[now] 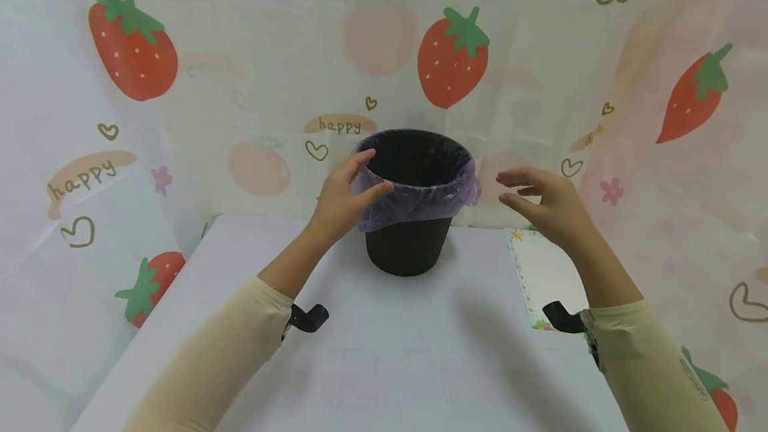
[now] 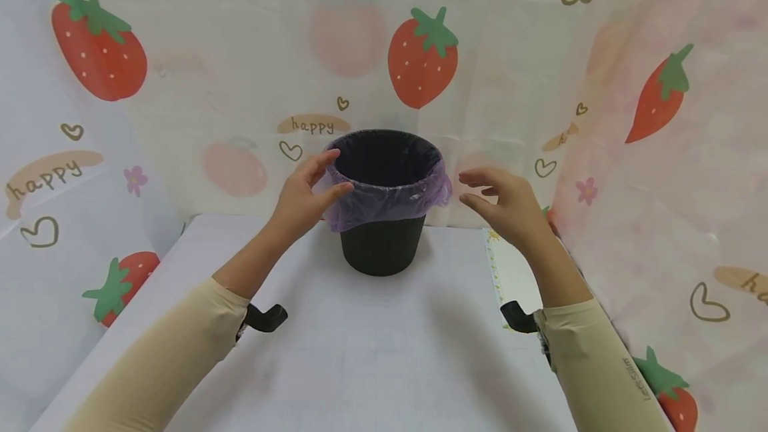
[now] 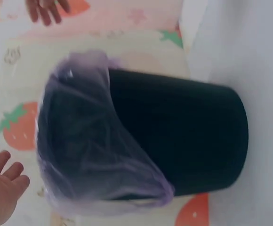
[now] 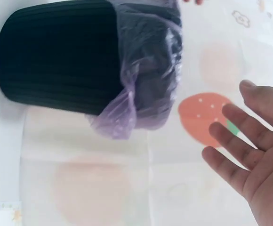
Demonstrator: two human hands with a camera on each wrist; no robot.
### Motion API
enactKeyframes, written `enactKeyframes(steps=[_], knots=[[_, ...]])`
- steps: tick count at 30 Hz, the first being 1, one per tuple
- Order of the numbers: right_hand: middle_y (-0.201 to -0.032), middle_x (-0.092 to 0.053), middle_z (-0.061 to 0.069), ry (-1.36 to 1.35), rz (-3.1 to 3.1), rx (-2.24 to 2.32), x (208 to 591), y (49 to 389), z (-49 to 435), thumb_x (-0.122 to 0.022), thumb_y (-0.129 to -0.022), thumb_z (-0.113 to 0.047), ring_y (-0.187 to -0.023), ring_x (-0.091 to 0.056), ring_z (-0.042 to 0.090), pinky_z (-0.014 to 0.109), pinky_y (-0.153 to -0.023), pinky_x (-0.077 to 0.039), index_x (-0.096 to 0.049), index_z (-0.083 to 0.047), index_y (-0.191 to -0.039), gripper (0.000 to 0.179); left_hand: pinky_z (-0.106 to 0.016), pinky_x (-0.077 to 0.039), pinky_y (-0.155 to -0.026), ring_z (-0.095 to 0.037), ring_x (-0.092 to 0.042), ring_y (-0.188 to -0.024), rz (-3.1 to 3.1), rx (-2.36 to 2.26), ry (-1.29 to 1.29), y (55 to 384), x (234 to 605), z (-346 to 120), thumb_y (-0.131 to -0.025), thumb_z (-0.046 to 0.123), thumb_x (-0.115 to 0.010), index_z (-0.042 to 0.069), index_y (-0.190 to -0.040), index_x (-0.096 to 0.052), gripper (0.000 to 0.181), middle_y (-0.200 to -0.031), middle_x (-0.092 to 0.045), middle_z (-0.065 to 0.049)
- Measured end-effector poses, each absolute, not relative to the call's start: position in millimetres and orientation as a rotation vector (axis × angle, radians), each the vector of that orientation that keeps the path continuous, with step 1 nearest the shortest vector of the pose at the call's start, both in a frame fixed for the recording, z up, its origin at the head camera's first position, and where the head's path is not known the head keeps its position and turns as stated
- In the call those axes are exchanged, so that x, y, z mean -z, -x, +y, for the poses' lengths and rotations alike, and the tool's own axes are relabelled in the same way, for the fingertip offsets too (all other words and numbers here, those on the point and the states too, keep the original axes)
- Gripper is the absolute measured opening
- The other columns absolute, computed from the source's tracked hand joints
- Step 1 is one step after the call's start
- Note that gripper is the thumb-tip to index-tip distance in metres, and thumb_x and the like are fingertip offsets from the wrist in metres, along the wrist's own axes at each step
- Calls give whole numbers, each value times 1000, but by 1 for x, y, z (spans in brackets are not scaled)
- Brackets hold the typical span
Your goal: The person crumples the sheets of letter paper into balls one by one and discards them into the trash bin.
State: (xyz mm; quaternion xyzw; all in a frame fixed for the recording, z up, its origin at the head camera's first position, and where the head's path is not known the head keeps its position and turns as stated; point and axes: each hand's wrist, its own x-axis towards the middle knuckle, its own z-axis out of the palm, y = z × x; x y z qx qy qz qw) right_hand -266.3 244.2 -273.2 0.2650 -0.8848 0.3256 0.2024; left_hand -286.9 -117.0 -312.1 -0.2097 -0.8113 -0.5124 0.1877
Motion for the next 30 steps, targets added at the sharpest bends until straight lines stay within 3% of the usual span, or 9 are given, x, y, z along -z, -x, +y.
enactKeyframes(steps=[4,10,13,15,18,21,30], knots=[[-124,-74,8,-697,-2484,-883,283,261,257,-75,-95,-13,-111,-69,28,34,-96,-56,-69,-8,-127,33,-43,-40,-119,-21,-44,-145,-2255,1413,707,272,311,-105,-91,32,-80,11,-151,-50,70,-154,-50,-5],[-125,-73,9,-640,-2513,-915,301,253,273,-75,-95,-13,-110,-69,31,8,-88,-47,-70,-8,-128,34,-40,-42,-117,-18,-50,-141,-2232,1363,845,253,318,-83,-90,28,-81,9,-147,-54,66,-149,-56,-5],[-125,-73,9,-618,-2518,-941,311,251,281,-76,-94,-12,-109,-70,33,5,-87,-47,-70,-7,-127,34,-38,-42,-117,-14,-49,-141,-2256,1378,893,245,324,-72,-90,32,-81,10,-147,-54,66,-149,-56,-1],[-125,-73,9,-601,-2530,-921,318,249,288,-76,-94,-13,-107,-70,33,11,-89,-51,-71,-9,-126,33,-37,-41,-117,-11,-48,-141,-2287,1385,914,239,328,-64,-90,35,-80,12,-147,-54,67,-149,-56,2],[-125,-72,11,-583,-2547,-897,328,247,298,-76,-94,-15,-107,-70,37,36,-93,-58,-71,-10,-127,33,-36,-40,-118,-9,-47,-141,-2323,1388,948,234,334,-51,-90,36,-80,13,-147,-55,67,-149,-55,4],[-126,-71,15,-557,-2567,-870,338,243,309,-75,-95,-16,-111,-68,39,60,-94,-53,-70,-8,-127,34,-36,-40,-119,-11,-48,-141,-2335,1368,995,232,342,-37,-89,34,-82,11,-146,-56,66,-147,-57,1],[-139,-61,23,-362,-2690,-910,364,232,344,-72,-98,-26,-117,-60,55,71,-94,-47,-65,-8,-134,41,-36,-42,-117,-15,-48,-141,-2499,1401,1021,227,366,-4,-89,41,-80,15,-147,-55,68,-149,-55,2]])
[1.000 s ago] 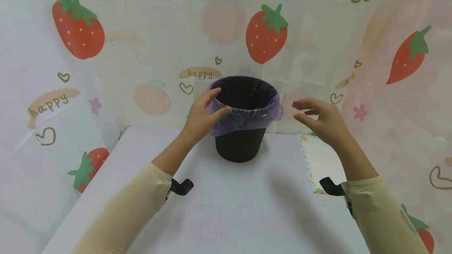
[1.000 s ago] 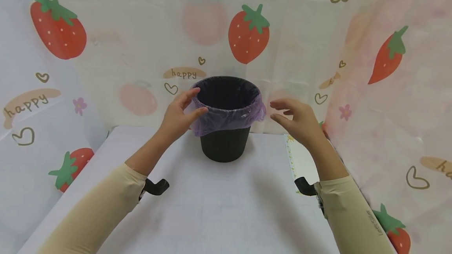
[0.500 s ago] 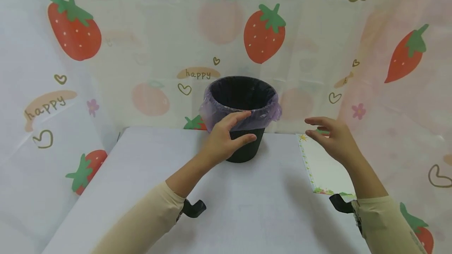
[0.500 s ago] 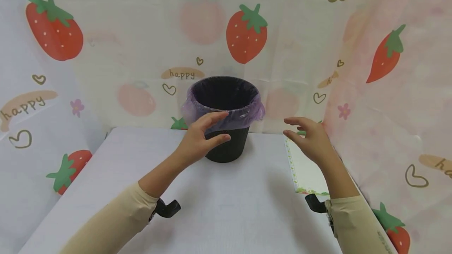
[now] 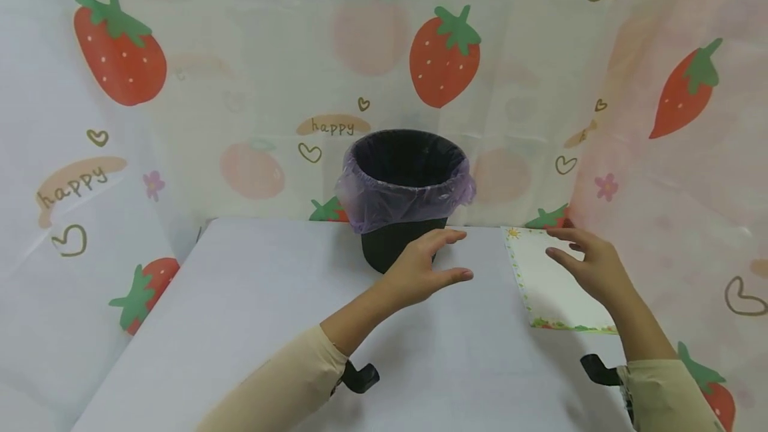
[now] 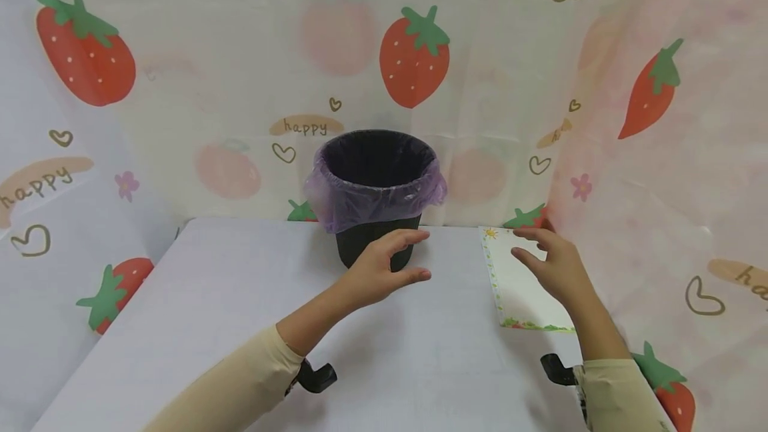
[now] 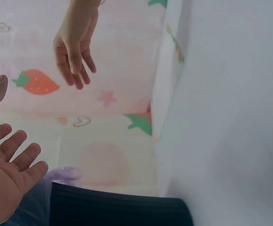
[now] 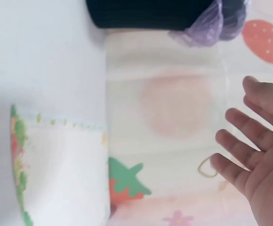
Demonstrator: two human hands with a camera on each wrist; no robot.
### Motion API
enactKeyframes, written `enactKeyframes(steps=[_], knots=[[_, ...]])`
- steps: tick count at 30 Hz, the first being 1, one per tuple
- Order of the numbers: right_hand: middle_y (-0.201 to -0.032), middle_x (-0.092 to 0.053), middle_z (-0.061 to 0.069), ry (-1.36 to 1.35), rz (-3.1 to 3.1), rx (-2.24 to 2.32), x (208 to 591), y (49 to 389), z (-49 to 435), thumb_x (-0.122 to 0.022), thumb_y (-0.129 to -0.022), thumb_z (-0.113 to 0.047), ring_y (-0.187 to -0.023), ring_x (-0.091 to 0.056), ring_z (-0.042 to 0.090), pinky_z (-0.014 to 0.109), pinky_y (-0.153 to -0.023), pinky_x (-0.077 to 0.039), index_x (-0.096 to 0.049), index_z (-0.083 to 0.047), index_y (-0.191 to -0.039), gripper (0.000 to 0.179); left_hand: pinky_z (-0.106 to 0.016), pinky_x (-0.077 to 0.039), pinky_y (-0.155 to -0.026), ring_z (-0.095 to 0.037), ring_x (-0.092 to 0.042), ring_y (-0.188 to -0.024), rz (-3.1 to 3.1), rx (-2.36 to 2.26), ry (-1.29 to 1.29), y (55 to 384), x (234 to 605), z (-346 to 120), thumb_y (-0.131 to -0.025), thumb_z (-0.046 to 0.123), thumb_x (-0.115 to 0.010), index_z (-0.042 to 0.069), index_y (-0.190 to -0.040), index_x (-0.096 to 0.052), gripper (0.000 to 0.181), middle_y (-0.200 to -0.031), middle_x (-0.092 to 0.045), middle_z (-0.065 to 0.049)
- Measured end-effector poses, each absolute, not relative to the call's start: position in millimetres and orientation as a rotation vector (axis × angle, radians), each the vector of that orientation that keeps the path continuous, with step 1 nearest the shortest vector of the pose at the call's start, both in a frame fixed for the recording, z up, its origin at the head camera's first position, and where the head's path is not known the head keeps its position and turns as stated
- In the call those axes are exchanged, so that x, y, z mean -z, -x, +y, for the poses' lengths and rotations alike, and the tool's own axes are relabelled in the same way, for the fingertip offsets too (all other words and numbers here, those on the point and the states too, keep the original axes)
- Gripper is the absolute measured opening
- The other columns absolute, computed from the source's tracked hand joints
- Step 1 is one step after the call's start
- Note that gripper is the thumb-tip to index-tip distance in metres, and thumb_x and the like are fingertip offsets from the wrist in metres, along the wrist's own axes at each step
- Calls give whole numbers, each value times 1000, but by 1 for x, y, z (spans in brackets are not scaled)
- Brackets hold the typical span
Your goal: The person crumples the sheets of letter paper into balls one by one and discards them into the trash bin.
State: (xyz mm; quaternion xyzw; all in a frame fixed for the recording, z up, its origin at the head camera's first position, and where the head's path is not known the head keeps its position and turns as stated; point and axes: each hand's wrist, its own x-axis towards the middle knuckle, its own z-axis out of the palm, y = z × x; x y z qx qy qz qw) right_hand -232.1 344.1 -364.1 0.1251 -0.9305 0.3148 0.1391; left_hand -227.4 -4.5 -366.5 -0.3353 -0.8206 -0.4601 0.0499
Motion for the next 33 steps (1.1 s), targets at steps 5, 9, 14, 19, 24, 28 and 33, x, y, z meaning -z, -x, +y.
enactKeyframes(steps=[5,9,14,19,24,28,33], knots=[[-147,-53,27,-283,-2781,-858,382,233,363,-69,-100,-34,-123,-53,59,74,-94,-45,-61,-7,-139,48,-36,-44,-115,-16,-51,-140,-2574,1412,1007,228,381,10,-90,43,-78,17,-147,-55,68,-150,-55,3],[-149,-50,29,-234,-2837,-834,399,235,378,-66,-101,-39,-125,-49,60,75,-95,-44,-58,-6,-141,53,-36,-46,-114,-17,-52,-139,-2618,1412,1014,231,393,22,-90,44,-77,16,-148,-54,68,-151,-54,3],[-152,-45,31,-198,-2935,-808,421,240,396,-64,-101,-43,-132,-44,60,75,-100,-40,-53,-5,-146,59,-35,-45,-114,-17,-51,-139,-2691,1361,1019,235,408,36,-92,48,-75,17,-149,-53,69,-151,-54,2],[-154,-41,32,-164,-3037,-800,440,242,410,-63,-101,-48,-139,-34,60,76,-106,-33,-48,-2,-149,68,-33,-43,-115,-16,-50,-140,-2758,1320,1001,238,418,45,-92,51,-74,17,-150,-52,70,-152,-53,2],[-156,-36,34,-108,-3112,-809,455,241,426,-64,-101,-44,-139,-31,61,76,-106,-33,-45,1,-150,70,-33,-42,-116,-16,-49,-141,-2794,1311,971,243,427,51,-92,51,-74,17,-149,-52,70,-151,-54,1],[-158,-31,35,-72,-3175,-817,465,238,434,-65,-100,-42,-140,-28,63,78,-106,-30,-41,3,-152,73,-33,-41,-117,-17,-48,-142,-2813,1315,941,249,438,57,-92,51,-74,16,-149,-53,70,-151,-54,0],[-157,-27,38,-87,-3231,-857,474,234,434,-67,-98,-43,-140,-26,64,77,-108,-30,-35,6,-153,80,-32,-38,-119,-17,-46,-143,-2852,1296,928,256,450,68,-92,52,-73,16,-149,-52,71,-151,-54,-1]])
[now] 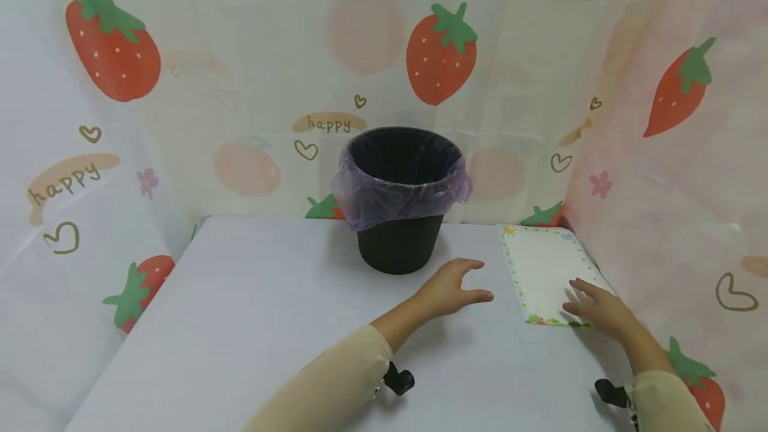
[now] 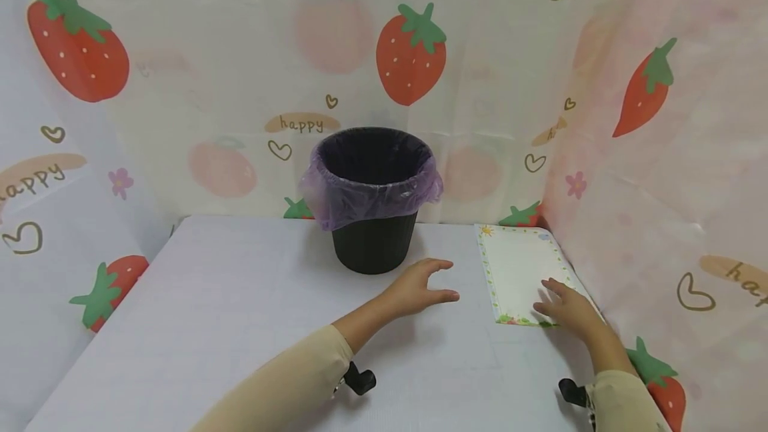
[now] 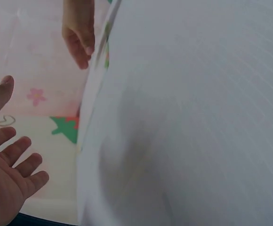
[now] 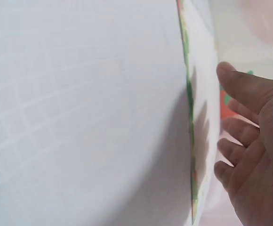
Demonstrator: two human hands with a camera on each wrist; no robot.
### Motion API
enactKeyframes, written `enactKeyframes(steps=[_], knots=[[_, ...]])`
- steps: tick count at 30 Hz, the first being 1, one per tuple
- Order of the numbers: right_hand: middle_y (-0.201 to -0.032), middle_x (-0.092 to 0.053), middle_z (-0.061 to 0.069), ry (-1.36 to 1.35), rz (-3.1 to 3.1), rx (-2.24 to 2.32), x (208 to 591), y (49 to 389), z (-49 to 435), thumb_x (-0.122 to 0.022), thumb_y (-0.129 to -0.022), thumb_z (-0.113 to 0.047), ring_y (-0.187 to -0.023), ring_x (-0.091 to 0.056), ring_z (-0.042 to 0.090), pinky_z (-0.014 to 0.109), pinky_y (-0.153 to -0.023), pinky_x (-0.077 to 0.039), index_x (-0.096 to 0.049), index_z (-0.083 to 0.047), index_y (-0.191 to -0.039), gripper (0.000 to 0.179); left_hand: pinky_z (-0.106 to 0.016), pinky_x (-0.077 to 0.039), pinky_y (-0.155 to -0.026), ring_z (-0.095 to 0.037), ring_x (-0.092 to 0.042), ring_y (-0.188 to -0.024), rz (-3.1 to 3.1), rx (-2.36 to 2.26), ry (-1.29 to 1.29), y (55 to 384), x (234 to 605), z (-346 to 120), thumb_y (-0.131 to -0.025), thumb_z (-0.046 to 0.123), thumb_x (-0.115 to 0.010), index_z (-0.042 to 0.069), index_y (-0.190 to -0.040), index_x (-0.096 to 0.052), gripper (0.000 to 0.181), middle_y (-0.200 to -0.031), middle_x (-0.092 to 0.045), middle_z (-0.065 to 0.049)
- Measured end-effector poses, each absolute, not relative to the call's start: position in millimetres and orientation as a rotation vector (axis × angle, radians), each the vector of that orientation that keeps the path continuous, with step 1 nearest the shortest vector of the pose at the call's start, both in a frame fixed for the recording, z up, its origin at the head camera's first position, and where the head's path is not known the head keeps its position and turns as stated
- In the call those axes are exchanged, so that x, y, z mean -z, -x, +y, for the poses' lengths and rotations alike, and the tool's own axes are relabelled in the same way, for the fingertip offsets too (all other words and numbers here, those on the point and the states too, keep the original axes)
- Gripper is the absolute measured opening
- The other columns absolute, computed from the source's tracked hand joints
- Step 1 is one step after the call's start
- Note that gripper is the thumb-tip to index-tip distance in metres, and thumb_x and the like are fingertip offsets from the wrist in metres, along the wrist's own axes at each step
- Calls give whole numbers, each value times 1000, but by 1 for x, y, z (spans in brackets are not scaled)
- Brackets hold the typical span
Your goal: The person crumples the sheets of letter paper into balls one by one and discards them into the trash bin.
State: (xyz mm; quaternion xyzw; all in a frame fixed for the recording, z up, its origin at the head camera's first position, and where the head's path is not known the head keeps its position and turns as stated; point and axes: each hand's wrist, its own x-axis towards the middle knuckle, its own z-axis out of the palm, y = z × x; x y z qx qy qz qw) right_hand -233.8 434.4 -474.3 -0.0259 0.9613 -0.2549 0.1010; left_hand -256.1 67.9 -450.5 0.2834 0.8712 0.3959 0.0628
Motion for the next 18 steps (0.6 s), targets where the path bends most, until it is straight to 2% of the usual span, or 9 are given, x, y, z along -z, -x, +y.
enactKeyframes(steps=[5,9,18], knots=[[-156,-23,41,138,2817,732,488,232,434,-71,-95,-40,-143,-18,63,74,-114,-20,-36,13,-150,84,-33,-37,-120,-17,-44,-145,2611,-1139,-838,260,460,82,-92,54,-72,16,-151,-50,73,-153,-52,-1],[-159,-18,39,104,2797,772,494,229,433,-72,-94,-42,-146,-11,62,75,-115,-13,-37,12,-150,85,-33,-38,-119,-18,-44,-145,2606,-1107,-814,262,466,89,-91,53,-74,17,-151,-50,74,-153,-52,0],[-158,-23,38,125,2847,727,498,221,418,-73,-93,-44,-146,-16,60,73,-115,-18,-40,12,-149,85,-34,-39,-118,-22,-45,-144,2640,-1038,-801,266,479,92,-90,50,-76,14,-150,-51,74,-151,-54,-2]])
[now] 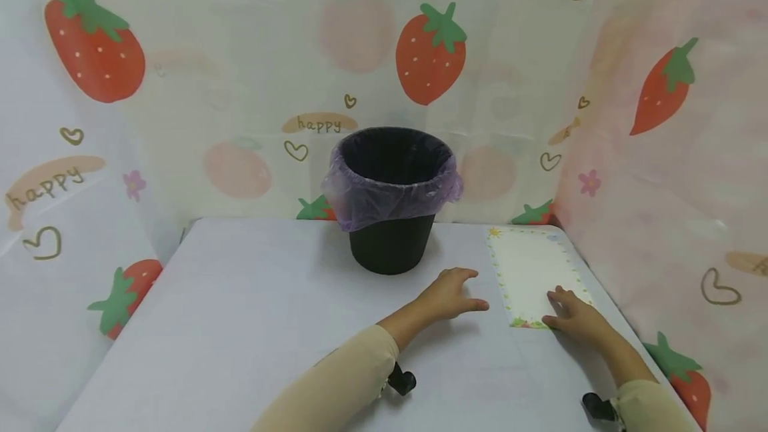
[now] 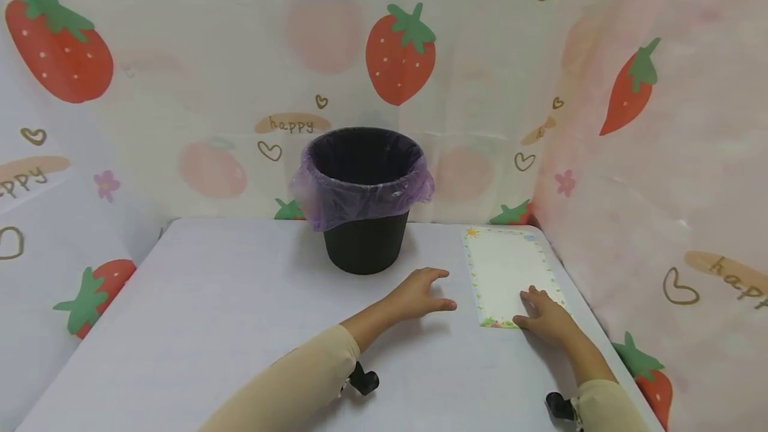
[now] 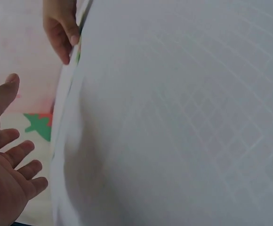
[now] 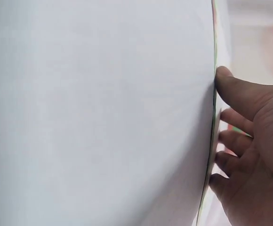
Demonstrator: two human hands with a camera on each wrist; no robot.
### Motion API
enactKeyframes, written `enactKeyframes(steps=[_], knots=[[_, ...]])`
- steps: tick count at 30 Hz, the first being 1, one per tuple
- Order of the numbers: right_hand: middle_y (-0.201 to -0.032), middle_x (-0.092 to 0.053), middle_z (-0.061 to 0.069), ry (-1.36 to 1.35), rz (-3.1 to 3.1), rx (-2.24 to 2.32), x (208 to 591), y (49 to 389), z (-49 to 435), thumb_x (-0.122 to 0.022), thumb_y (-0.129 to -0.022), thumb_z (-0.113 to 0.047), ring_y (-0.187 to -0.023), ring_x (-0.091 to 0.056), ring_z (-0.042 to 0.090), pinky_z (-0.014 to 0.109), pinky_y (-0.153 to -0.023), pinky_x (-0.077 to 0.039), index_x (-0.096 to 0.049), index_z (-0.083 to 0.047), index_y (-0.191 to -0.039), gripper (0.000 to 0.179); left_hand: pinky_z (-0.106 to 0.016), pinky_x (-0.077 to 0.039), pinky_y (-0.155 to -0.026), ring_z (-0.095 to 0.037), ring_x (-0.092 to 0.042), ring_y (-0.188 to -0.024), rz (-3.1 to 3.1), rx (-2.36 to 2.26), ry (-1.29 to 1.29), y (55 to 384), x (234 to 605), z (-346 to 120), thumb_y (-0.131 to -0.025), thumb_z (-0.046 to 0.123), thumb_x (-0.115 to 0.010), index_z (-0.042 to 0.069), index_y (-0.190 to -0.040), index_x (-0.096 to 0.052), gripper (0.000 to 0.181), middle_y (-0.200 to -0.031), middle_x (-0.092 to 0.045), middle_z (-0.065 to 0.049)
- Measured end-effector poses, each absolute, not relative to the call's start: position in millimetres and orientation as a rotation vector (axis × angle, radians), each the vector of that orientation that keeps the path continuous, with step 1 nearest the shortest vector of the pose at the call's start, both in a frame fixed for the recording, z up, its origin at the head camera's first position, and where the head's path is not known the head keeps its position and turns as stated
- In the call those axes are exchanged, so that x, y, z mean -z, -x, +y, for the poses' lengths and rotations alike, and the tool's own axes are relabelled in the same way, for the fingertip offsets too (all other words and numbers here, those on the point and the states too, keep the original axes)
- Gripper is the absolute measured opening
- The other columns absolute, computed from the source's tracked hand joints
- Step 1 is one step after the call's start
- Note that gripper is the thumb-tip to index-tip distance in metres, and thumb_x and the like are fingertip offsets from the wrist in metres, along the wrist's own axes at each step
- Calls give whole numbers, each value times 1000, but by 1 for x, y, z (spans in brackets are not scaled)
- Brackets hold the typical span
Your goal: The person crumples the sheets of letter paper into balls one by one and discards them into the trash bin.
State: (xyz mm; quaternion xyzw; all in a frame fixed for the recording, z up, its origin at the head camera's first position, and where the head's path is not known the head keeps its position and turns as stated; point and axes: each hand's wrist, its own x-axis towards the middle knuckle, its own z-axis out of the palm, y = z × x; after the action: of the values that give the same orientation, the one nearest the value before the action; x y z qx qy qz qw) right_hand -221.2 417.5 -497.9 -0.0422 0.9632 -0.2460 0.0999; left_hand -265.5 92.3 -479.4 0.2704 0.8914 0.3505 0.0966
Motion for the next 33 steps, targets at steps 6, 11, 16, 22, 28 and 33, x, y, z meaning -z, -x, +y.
enactKeyframes(steps=[6,11,16,22,28,33], knots=[[-159,-25,35,122,2855,773,503,213,400,-75,-92,-41,-148,-16,58,72,-116,-17,-42,10,-149,83,-32,-37,-120,-22,-45,-144,2652,-1006,-783,267,487,95,-89,50,-78,12,-149,-52,76,-151,-54,-3],[-159,-26,33,100,2852,773,505,204,382,-76,-90,-41,-148,-17,58,72,-117,-18,-44,9,-148,83,-32,-35,-121,-22,-43,-146,2620,-993,-798,265,494,99,-87,47,-80,10,-149,-51,78,-153,-53,-4],[-158,-30,33,139,2883,725,506,198,369,-76,-90,-42,-147,-20,57,71,-116,-22,-46,9,-146,81,-35,-32,-123,-25,-39,-149,2604,-964,-814,265,500,103,-86,47,-82,8,-151,-49,82,-155,-50,-6],[-157,-33,33,200,2919,714,504,190,357,-75,-91,-42,-146,-23,58,73,-114,-24,-49,8,-145,78,-36,-30,-124,-27,-35,-151,2622,-918,-804,268,509,110,-83,48,-84,7,-151,-49,87,-156,-49,-7],[-156,-34,33,213,2943,684,500,182,346,-76,-90,-41,-145,-26,58,74,-112,-28,-50,7,-144,77,-38,-27,-126,-28,-35,-152,2689,-789,-845,265,513,114,-78,49,-88,7,-150,-49,92,-156,-50,-7],[-155,-36,34,223,2962,635,500,179,340,-76,-90,-41,-144,-29,58,73,-112,-30,-52,7,-143,76,-39,-26,-126,-27,-34,-152,2729,-680,-859,260,511,113,-75,49,-89,7,-151,-48,96,-157,-49,-6]])
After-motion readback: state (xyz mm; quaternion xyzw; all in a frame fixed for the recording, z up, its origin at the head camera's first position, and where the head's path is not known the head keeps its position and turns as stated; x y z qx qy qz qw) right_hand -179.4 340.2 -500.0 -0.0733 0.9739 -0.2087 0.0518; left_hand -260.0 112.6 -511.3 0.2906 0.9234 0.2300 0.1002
